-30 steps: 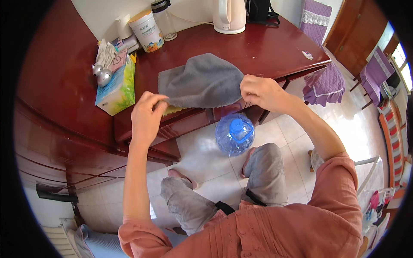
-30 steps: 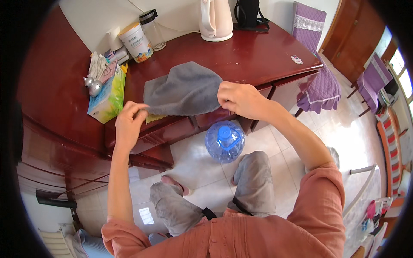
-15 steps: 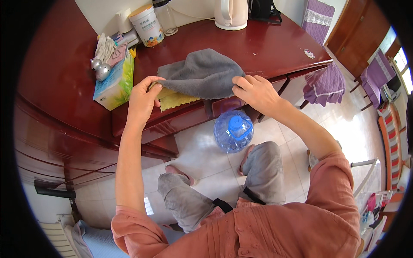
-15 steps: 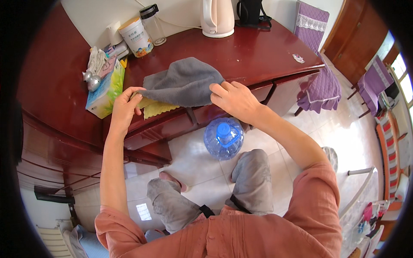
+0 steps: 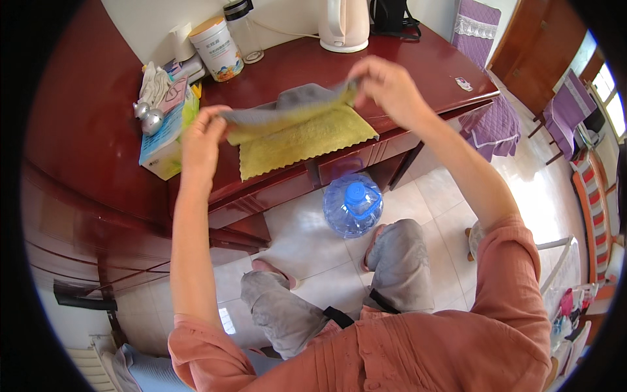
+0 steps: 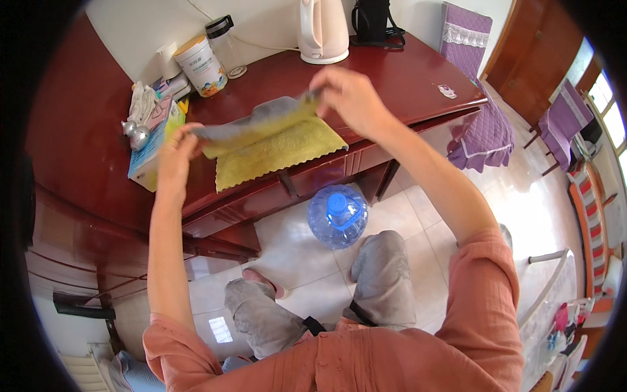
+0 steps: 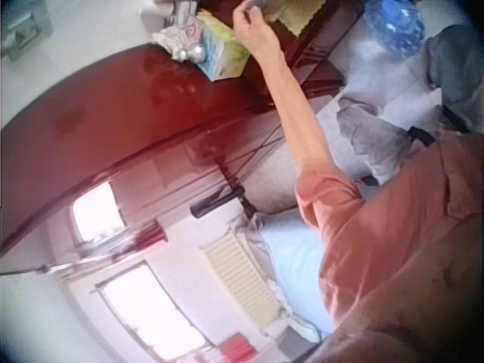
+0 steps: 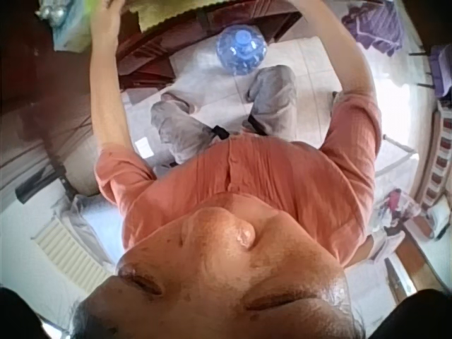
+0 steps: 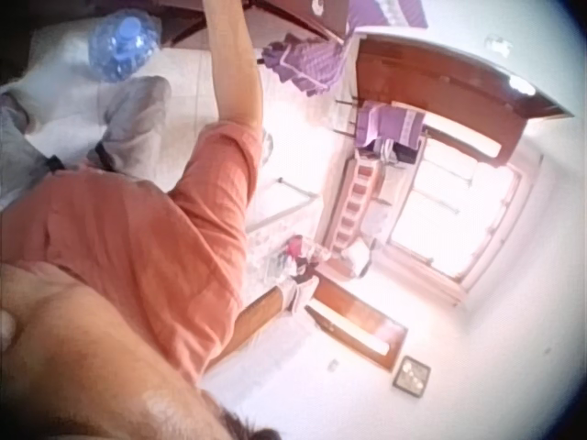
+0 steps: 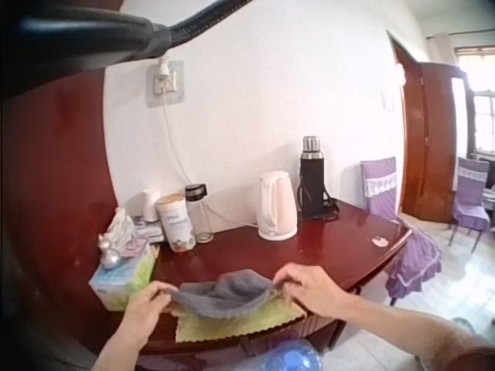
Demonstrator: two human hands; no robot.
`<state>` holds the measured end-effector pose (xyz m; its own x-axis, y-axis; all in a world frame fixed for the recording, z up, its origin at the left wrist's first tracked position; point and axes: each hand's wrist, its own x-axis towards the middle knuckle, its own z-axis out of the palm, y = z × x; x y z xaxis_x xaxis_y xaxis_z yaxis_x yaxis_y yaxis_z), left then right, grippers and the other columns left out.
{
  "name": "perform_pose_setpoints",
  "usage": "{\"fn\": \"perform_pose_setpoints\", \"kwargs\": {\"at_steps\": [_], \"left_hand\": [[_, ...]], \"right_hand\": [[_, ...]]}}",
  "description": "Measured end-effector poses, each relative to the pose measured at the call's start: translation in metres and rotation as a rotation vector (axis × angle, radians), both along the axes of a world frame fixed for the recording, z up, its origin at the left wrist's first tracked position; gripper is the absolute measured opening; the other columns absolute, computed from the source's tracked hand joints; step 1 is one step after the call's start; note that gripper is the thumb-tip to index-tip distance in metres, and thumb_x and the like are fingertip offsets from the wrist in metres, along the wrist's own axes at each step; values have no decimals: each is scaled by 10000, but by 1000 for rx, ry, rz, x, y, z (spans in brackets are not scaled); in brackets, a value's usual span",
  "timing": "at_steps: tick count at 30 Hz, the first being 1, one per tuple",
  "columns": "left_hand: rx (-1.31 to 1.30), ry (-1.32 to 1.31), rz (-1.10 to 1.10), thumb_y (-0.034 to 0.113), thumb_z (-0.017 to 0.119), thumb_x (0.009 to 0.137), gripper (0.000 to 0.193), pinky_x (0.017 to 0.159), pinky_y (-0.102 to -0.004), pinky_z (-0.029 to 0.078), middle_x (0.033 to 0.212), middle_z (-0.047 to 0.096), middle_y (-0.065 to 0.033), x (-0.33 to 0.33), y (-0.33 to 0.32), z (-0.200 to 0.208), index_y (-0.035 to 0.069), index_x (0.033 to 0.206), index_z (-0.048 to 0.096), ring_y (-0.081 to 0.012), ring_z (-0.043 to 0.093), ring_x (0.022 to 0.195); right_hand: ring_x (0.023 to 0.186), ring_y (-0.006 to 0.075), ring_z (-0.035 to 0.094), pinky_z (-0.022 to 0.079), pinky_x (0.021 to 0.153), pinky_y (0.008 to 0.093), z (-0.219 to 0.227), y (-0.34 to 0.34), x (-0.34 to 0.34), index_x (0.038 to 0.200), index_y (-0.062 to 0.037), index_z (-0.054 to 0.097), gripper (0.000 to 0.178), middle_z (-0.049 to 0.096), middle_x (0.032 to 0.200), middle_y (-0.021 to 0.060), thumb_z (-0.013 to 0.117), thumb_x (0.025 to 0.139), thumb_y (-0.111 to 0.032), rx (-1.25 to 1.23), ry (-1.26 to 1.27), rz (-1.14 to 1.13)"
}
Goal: The person wipes the surface and sides of a reddish-brown wooden cabinet using a grey cloth. They move around the cabinet to clean different sections, including the top, front, and side panels, while a large water bottle sits on the floor nearby.
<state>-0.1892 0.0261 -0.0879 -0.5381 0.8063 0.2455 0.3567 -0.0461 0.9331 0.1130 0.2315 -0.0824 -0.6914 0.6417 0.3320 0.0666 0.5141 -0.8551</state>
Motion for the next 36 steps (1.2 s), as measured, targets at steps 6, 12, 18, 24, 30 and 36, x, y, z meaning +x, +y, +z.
{"fn": "perform_pose_setpoints", "kwargs": {"at_steps": [6,12,18,24,30,36], "left_hand": [[54,542,35,69,581,1017,161,856,-289,511,1038,715,-75,29,-19,-3,8,1131,677,-161,665,920],[-73,851,-70,11,679,889,279,985,-384,511,1230,675,-140,50,-51,-54,16,1167,657,-327,649,1137],[-78,784,-191,-51,624,874,251,958,-427,520,1192,687,-126,28,-50,-45,26,1109,664,-350,641,1117],[-33,561,123,21,563,1007,182,857,-330,509,948,683,-83,23,-45,3,62,1132,689,-196,650,916],[131,310,76,68,537,1040,214,970,-254,408,1184,618,-27,10,-37,72,26,1240,599,-106,542,1070],[-21,360,76,128,632,990,316,1037,-345,453,1196,653,-106,-62,27,0,13,1282,595,-214,608,1134]], "right_hand": [[959,261,702,546,871,352,-17,6,27,1126,-38,652,214,727,1053,91,636,913,-36,453,-26,-94],[1174,298,627,519,973,408,-79,-27,53,1167,-43,647,403,634,1326,95,793,793,-79,821,-249,-69],[1048,262,631,485,884,400,-73,-18,42,1034,-60,639,189,669,1094,54,681,850,-58,1025,-243,-188],[954,247,653,506,841,359,0,-33,28,1082,-45,615,185,663,990,69,588,904,-2,613,-12,-269],[969,103,577,471,882,259,48,-9,20,1209,-28,606,217,633,1053,14,576,995,-27,183,287,-43],[1055,179,657,509,931,319,-1,63,-16,1234,-27,646,255,692,1138,100,618,983,-65,112,43,-146]]}}
